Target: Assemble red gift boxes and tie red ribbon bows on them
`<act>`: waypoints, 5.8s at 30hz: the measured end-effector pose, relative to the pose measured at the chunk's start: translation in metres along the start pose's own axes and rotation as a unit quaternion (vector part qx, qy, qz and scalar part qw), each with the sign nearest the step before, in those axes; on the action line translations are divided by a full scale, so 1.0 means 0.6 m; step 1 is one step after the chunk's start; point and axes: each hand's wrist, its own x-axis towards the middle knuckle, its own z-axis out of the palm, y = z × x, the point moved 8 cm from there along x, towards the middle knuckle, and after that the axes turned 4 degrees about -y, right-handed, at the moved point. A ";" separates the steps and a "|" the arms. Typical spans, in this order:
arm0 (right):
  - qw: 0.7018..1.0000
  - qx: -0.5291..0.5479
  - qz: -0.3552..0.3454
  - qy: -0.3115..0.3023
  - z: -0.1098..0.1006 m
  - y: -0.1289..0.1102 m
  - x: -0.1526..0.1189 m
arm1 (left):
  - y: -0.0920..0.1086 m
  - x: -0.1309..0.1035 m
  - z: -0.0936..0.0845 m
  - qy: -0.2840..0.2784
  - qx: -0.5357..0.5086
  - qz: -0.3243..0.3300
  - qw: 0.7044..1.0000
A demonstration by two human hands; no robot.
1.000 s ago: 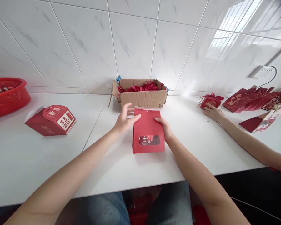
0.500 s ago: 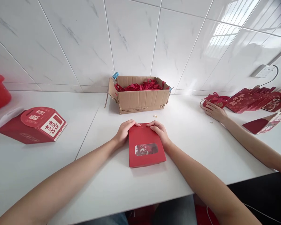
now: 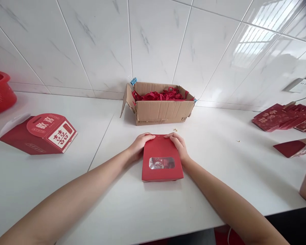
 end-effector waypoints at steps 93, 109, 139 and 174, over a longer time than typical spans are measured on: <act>0.997 -0.024 0.069 -0.004 -0.042 -0.126 -0.115 | 0.099 -0.164 0.148 -0.064 0.370 0.298 0.877; 0.993 0.118 0.020 -0.008 -0.005 -0.118 -0.125 | 0.097 -0.165 0.146 -0.030 0.307 0.243 0.919; 0.993 0.113 -0.017 0.025 -0.015 -0.125 -0.127 | 0.085 -0.158 0.134 -0.019 0.272 0.216 0.938; 0.932 -0.063 -0.277 -0.226 -0.009 -0.191 -0.147 | 0.093 -0.247 0.184 -0.093 0.477 0.703 0.519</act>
